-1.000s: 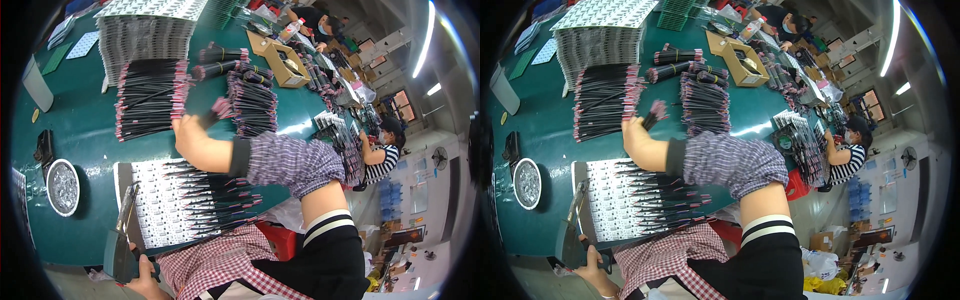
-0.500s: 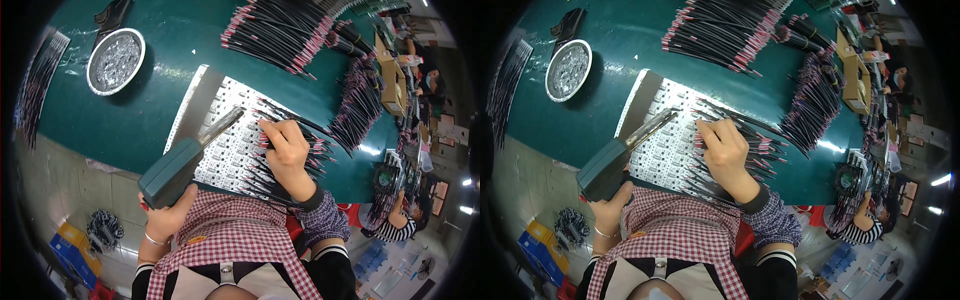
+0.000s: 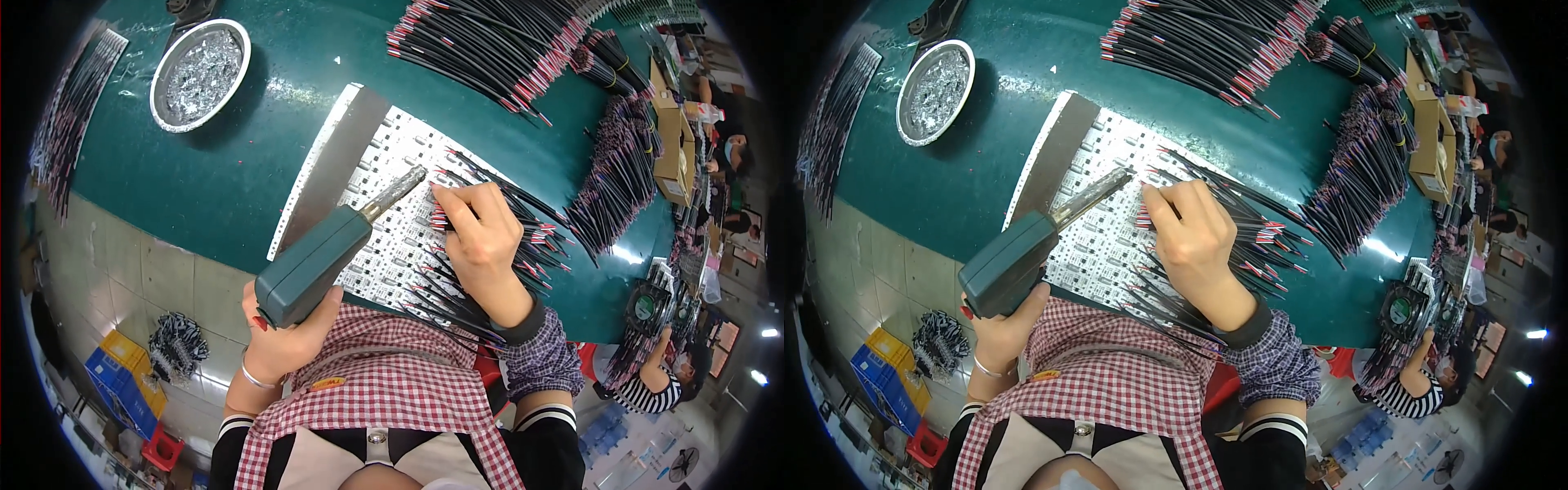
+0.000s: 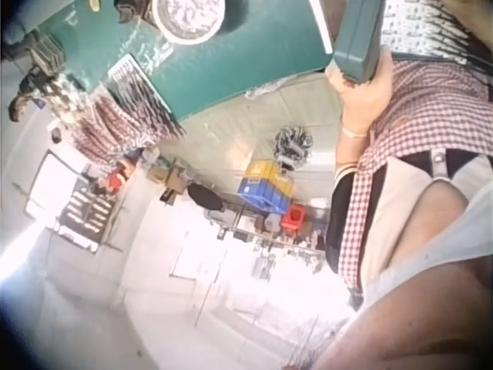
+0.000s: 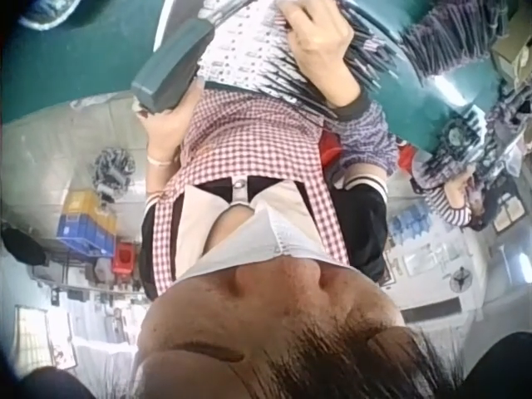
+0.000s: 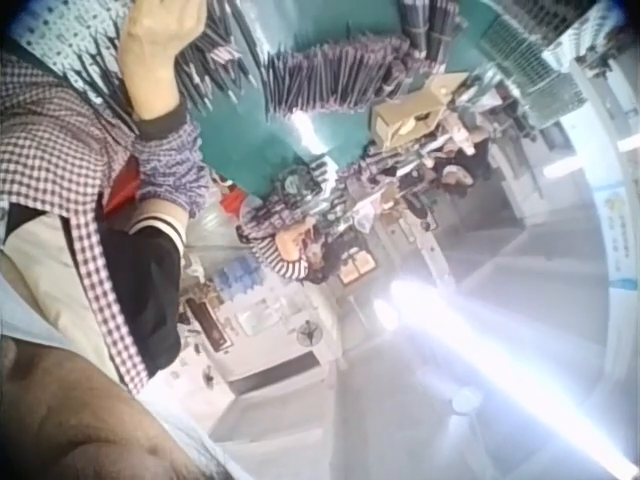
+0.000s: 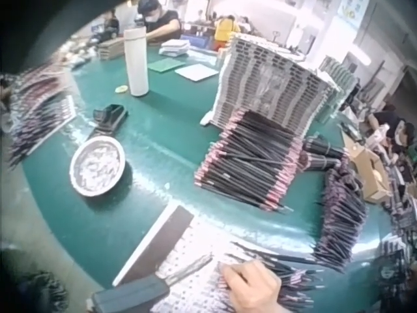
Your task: The person solders electrical wires onto a circuit board panel using a soldering tool, positioning and attaching the wires to the board contacts.
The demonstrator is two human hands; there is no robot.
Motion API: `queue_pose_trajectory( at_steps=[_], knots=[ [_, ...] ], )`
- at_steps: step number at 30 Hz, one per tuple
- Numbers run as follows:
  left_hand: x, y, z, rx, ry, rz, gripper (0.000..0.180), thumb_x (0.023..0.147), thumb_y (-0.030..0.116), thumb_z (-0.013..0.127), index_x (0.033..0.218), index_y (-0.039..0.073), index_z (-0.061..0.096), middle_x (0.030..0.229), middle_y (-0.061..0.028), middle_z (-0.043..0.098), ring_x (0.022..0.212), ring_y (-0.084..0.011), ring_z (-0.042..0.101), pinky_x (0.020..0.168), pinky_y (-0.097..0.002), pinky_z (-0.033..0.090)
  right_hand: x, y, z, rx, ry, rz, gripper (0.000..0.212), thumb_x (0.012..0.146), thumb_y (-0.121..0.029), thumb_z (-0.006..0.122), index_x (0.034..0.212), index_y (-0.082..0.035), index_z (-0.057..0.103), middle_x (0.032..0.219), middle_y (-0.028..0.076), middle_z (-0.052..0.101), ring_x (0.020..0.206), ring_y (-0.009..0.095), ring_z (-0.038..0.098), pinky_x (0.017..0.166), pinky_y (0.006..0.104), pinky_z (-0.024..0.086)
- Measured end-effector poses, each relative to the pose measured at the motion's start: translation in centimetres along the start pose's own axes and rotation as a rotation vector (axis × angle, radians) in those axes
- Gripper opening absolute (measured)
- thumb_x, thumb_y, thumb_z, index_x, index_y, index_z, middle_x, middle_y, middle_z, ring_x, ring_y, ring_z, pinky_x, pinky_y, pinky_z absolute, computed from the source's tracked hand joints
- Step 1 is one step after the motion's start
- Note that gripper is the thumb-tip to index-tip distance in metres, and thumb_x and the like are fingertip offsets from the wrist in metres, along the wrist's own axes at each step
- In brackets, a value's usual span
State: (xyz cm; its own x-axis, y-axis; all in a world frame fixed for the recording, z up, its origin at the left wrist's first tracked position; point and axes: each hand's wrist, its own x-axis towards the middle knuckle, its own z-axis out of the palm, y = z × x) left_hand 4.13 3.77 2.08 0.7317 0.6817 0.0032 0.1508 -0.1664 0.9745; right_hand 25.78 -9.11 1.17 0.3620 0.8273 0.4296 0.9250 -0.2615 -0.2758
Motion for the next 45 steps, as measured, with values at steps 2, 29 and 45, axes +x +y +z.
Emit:
queue_pose_trajectory(
  at_steps=[2, 29, 45],
  knots=[
    [0.0, 0.0, -0.1, 0.026, -0.021, 0.005, 0.014, 0.074, 0.0, 0.076, 0.087, -0.001, 0.071, 0.083, -0.009, 0.07, 0.065, -0.0202, 0.067, 0.061, -0.0278, 0.051, 0.0, 0.0, 0.0, 0.009, 0.001, -0.001, 0.029, 0.066, 0.002, 0.068, 0.094, -0.002, 0.072, 0.079, 0.005, 0.059, 0.069, 0.02, 0.058, 0.055, 0.031, 0.046],
    [-0.1, 0.4, -0.4, 0.025, -0.035, -0.029, 0.018, 0.075, -0.001, 0.072, 0.092, -0.005, 0.07, 0.086, -0.0155, 0.069, 0.069, -0.0259, 0.068, 0.064, -0.0316, 0.053, -0.2, 0.3, 0.2, 0.036, 0.009, 0.009, 0.028, 0.064, 0.004, 0.067, 0.091, -0.003, 0.071, 0.078, 0.006, 0.058, 0.07, 0.021, 0.06, 0.055, 0.0321, 0.047],
    [-0.6, 0.1, -0.2, -0.003, -0.01, -0.025, 0.019, 0.073, -0.002, 0.071, 0.091, -0.005, 0.069, 0.082, -0.0146, 0.066, 0.064, -0.0238, 0.065, 0.059, -0.0303, 0.051, -0.2, 0.0, 0.1, 0.063, -0.022, 0.026, 0.038, 0.058, 0.01, 0.061, 0.092, -0.002, 0.071, 0.079, 0.008, 0.059, 0.071, 0.024, 0.06, 0.057, 0.0339, 0.048]
  ],
)
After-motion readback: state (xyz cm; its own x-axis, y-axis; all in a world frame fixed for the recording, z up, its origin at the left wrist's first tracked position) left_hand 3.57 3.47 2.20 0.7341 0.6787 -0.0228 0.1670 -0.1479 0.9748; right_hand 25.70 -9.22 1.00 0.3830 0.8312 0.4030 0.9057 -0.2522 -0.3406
